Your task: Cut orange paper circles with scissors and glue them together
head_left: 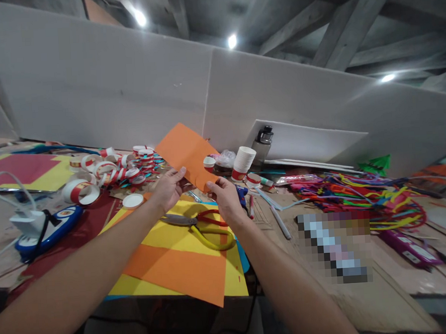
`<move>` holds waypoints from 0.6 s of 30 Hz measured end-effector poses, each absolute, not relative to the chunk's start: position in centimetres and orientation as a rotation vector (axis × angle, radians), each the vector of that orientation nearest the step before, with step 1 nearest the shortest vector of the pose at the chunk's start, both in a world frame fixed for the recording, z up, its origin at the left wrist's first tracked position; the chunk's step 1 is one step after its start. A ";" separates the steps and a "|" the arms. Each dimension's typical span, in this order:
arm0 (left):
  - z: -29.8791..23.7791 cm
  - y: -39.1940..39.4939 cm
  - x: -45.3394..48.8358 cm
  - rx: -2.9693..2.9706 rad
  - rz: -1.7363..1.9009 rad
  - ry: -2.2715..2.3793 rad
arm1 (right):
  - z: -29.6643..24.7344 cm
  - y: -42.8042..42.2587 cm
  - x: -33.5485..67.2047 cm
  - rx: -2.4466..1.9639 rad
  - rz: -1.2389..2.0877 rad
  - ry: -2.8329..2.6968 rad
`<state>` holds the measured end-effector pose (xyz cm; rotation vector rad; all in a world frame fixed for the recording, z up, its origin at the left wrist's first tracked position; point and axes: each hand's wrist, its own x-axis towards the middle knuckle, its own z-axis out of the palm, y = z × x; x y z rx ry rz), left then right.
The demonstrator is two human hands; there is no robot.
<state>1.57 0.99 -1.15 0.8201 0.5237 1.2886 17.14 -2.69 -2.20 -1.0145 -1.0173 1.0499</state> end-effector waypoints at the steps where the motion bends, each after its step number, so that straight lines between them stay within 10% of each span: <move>1: -1.1 1.0 1.5 0.816 1.294 0.525 | -2.2 -2.7 17.1 -1.015 1.054 -1.016; 18: -1.1 0.8 2.0 0.747 1.390 0.508 | -1.8 -2.8 17.1 -0.990 0.900 -0.994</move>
